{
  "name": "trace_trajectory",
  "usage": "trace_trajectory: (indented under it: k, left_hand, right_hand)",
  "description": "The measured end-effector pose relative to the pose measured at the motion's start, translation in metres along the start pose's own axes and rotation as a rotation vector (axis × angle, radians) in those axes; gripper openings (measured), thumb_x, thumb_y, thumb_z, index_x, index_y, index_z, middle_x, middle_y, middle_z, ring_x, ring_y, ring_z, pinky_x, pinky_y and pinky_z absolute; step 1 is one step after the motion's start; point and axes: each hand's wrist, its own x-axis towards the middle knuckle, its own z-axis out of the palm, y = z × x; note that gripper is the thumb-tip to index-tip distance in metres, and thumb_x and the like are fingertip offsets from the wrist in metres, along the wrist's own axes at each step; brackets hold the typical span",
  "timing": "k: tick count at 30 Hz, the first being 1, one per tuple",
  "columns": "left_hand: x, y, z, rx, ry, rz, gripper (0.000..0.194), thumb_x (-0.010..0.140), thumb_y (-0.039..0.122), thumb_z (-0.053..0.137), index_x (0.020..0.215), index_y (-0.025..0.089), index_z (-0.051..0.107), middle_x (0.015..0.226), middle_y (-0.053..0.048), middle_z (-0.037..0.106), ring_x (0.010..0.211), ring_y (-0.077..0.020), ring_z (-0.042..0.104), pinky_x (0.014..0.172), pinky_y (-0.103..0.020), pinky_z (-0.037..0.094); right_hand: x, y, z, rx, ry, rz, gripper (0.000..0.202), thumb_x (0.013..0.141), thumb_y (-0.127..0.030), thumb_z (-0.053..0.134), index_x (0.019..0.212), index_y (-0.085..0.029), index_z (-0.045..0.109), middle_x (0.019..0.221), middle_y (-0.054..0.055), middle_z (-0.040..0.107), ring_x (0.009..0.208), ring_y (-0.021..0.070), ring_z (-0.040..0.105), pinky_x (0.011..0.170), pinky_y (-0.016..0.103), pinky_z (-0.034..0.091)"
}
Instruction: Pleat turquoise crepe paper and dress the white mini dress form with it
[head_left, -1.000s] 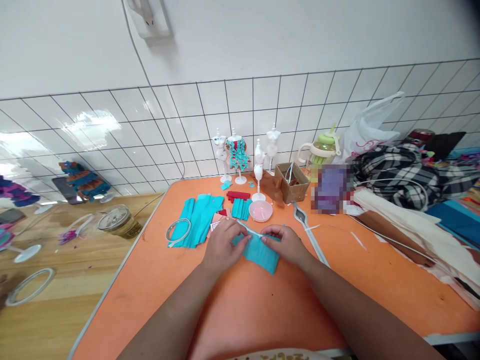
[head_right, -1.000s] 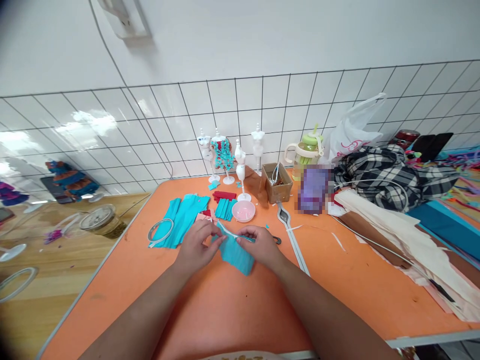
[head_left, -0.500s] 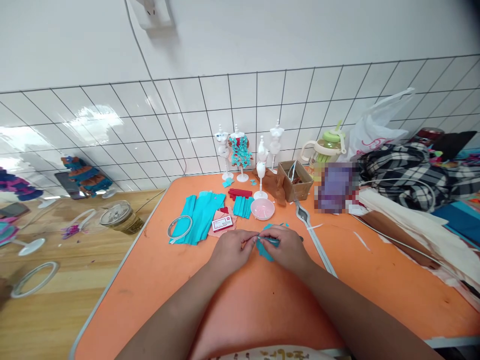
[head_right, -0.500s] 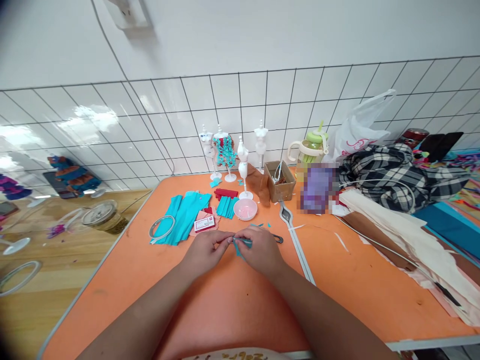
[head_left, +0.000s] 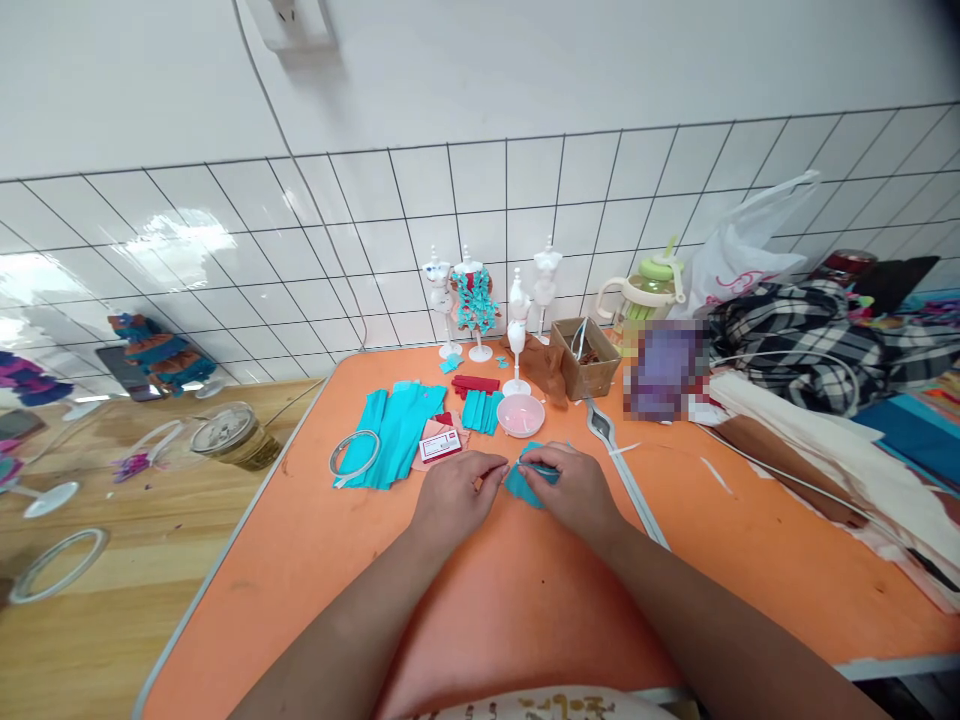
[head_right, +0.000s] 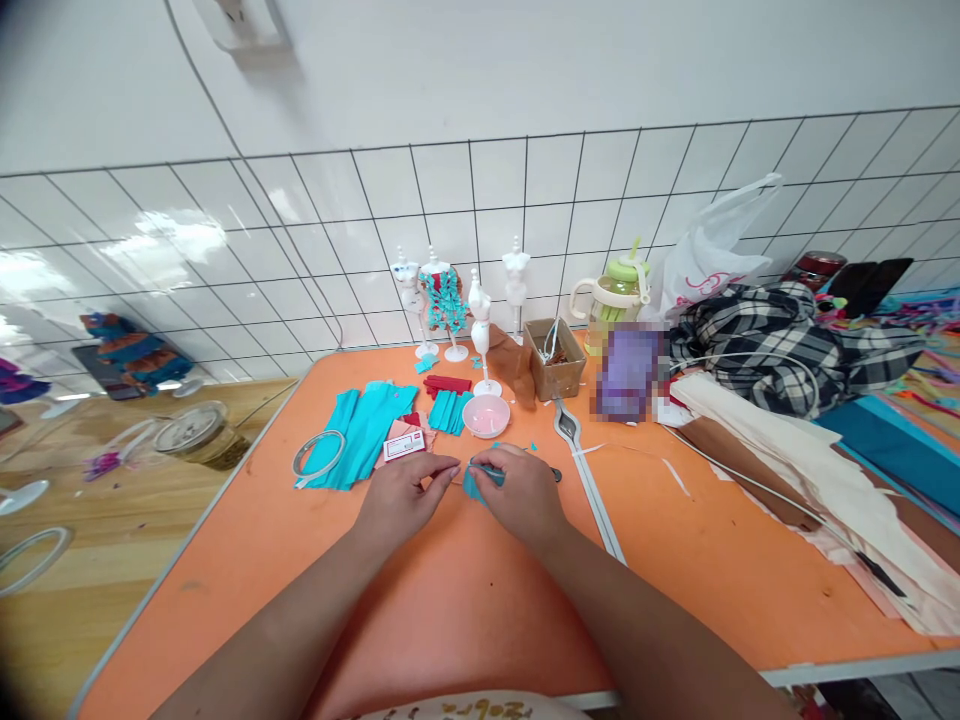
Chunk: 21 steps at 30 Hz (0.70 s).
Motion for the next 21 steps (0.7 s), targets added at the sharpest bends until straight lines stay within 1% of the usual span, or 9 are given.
trace_trajectory:
  k: [3,7,11,14,17,21]
  left_hand:
    - [-0.0004,-0.0002,0.0017,0.016,-0.074,0.05,0.026,0.089,0.033,0.049,0.1,0.027,0.071,0.092,-0.004,0.074,0.079,-0.0199,0.064,0.068,-0.029,0.041]
    - [-0.002,-0.0021,0.0039,0.151,-0.111,0.099,0.027,0.091,0.03,0.046,0.102,0.026,0.07,0.09,-0.005,0.073,0.079,-0.0204,0.064,0.065,-0.028,0.037]
    - [-0.0041,0.001,0.0011,0.303,-0.187,0.164,0.029,0.091,0.027,0.041,0.098,0.023,0.068,0.081,-0.007,0.071,0.073,-0.0203,0.063,0.058,-0.028,0.03]
    - [-0.0051,0.0044,-0.001,0.38,-0.235,0.183,0.029,0.09,0.022,0.038,0.09,0.021,0.067,0.077,-0.008,0.069,0.068,-0.0199,0.061,0.054,-0.029,0.024]
    - [-0.0056,0.0062,-0.0019,0.394,-0.247,0.175,0.027,0.087,0.02,0.04,0.081,0.019,0.066,0.072,-0.008,0.068,0.063,-0.019,0.058,0.053,-0.029,0.021]
    - [-0.0045,0.0073,-0.0043,0.296,-0.235,0.133,0.024,0.084,0.02,0.044,0.077,0.02,0.066,0.07,-0.005,0.067,0.062,-0.0163,0.056,0.053,-0.028,0.023]
  right_hand:
    - [-0.0014,-0.0005,0.0016,-0.024,-0.018,-0.024,0.017,0.083,-0.031,0.056,0.089,-0.027,0.071,0.092,0.001,0.071,0.083,0.0176,0.063,0.069,0.027,0.044]
    - [-0.0047,-0.0045,0.0006,-0.116,-0.043,-0.084,0.018,0.085,-0.03,0.053,0.09,-0.027,0.07,0.09,0.001,0.07,0.081,0.0169,0.063,0.064,0.026,0.041]
    - [-0.0074,-0.0063,-0.0014,-0.254,-0.103,-0.18,0.023,0.089,-0.029,0.047,0.09,-0.024,0.069,0.087,0.003,0.07,0.079,0.0174,0.062,0.063,0.027,0.038]
    - [-0.0081,-0.0057,-0.0015,-0.305,-0.157,-0.225,0.024,0.091,-0.028,0.045,0.089,-0.023,0.069,0.085,0.003,0.069,0.08,0.0172,0.061,0.062,0.027,0.038]
    - [-0.0079,-0.0052,-0.0009,-0.302,-0.193,-0.233,0.023,0.09,-0.027,0.046,0.089,-0.022,0.068,0.085,0.003,0.069,0.081,0.0169,0.061,0.064,0.027,0.038]
    - [-0.0069,-0.0053,-0.0009,-0.241,-0.194,-0.213,0.02,0.089,-0.026,0.048,0.089,-0.021,0.068,0.086,0.003,0.069,0.081,0.0171,0.061,0.067,0.027,0.039]
